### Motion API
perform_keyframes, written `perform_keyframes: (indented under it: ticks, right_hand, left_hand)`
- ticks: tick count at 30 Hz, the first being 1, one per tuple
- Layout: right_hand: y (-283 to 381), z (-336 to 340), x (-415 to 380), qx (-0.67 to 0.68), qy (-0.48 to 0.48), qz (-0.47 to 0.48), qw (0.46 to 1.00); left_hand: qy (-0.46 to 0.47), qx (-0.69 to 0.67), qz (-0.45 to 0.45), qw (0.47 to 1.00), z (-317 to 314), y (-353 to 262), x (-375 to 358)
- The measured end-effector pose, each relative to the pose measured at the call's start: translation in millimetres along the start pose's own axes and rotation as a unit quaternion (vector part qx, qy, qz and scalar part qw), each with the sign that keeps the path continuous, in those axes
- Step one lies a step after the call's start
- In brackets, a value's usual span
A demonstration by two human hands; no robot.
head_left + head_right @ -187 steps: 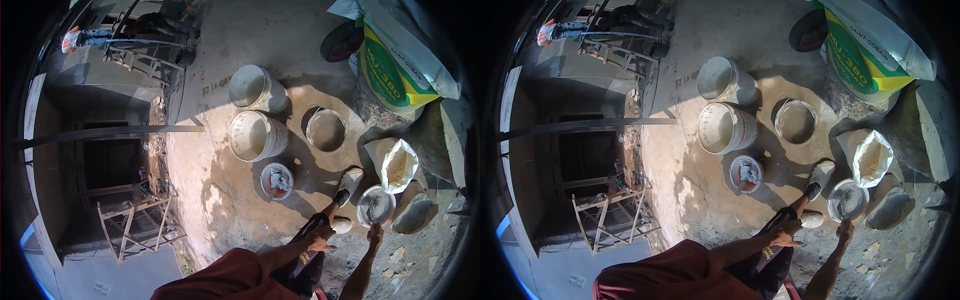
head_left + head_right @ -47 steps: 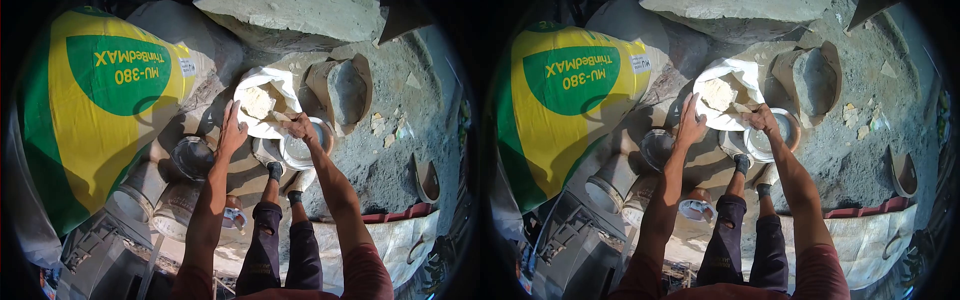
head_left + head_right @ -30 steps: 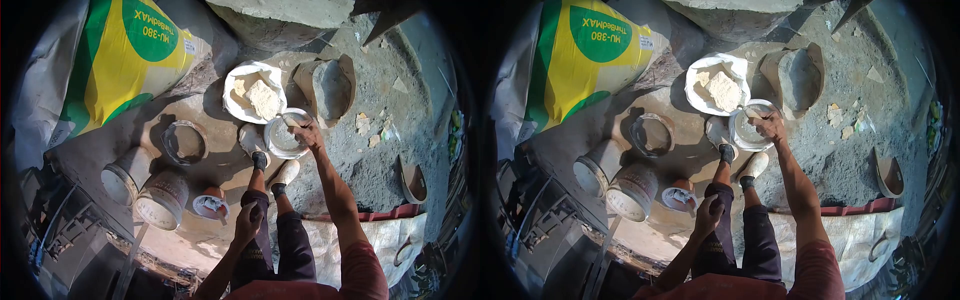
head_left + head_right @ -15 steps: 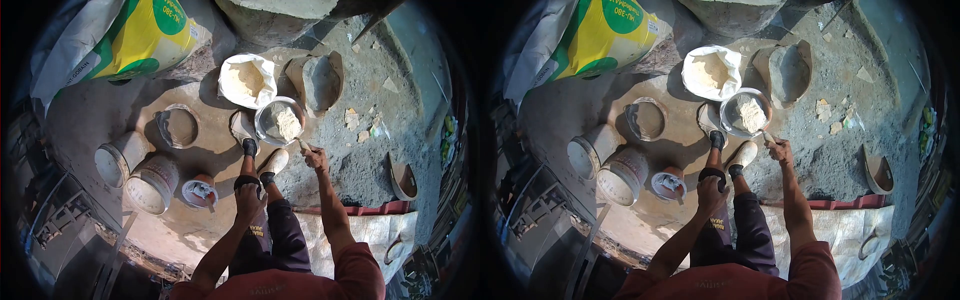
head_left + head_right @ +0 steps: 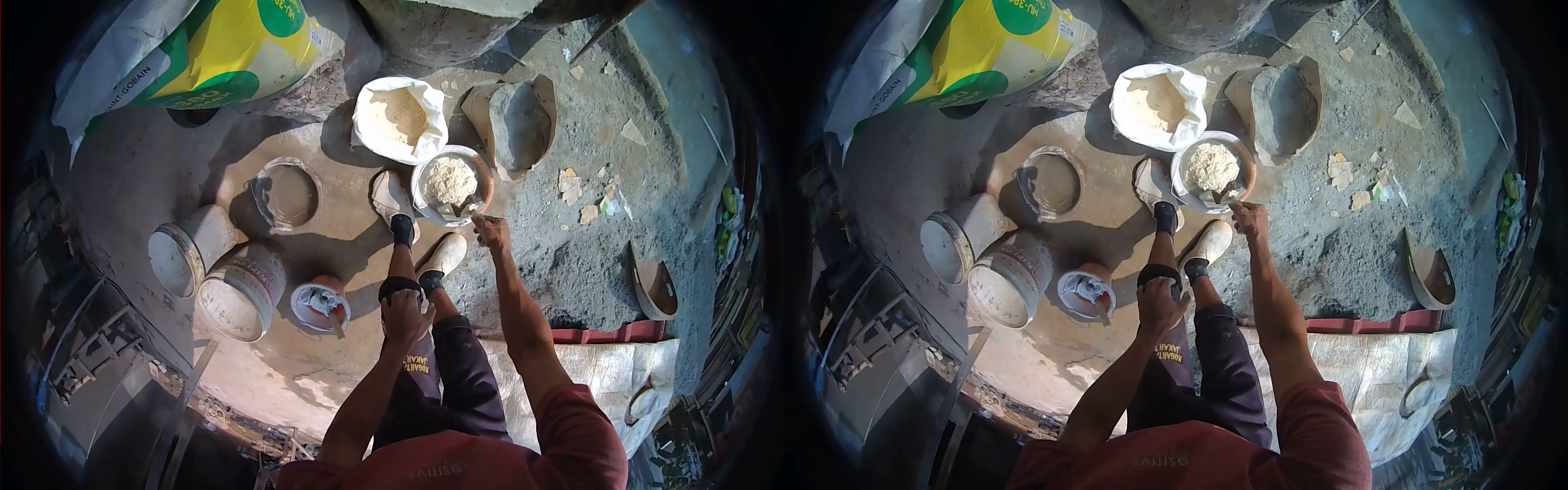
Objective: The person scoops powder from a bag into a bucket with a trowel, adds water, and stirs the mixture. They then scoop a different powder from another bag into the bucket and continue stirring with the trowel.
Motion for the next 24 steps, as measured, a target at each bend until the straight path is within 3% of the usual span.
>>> perform_keyframes:
  ticks: [6,8,11,17,22,24]
  right_hand:
    - [10,1,16,-0.147,0.002,0.084,0.986]
    - [10,-3,18,-0.306,-0.137,0.323,0.885]
    - [38,1,-6,-0.393,-0.127,0.311,0.856]
    - [65,-19,-17,-0.42,-0.148,0.342,0.828]
    - [33,-30,-16,-0.492,-0.088,0.348,0.794]
    - [28,-26,-24,-0.476,-0.091,0.337,0.807]
  left_hand:
    - [-0.015,0.0,-0.002,1.0,0,0,1]
    - [-0.025,-0.003,-0.003,1.0,-3,1,1]
    - [-0.042,-0.008,-0.009,0.999,-7,5,1]
    - [-0.043,0.0,-0.018,0.999,-7,7,1]
    - [-0.044,-0.001,-0.018,0.999,8,5,11]
    - [0.01,-0.021,0.016,1.0,16,3,18]
Point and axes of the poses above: each hand's wrist, its own x-axis towards the middle knuckle, its own z-axis out of the back of the hand, y = z × x, the point moved 2 cm from there along x, towards the middle knuckle, and after that the axes turned 8 degrees about -y, right-handed, at the moved point
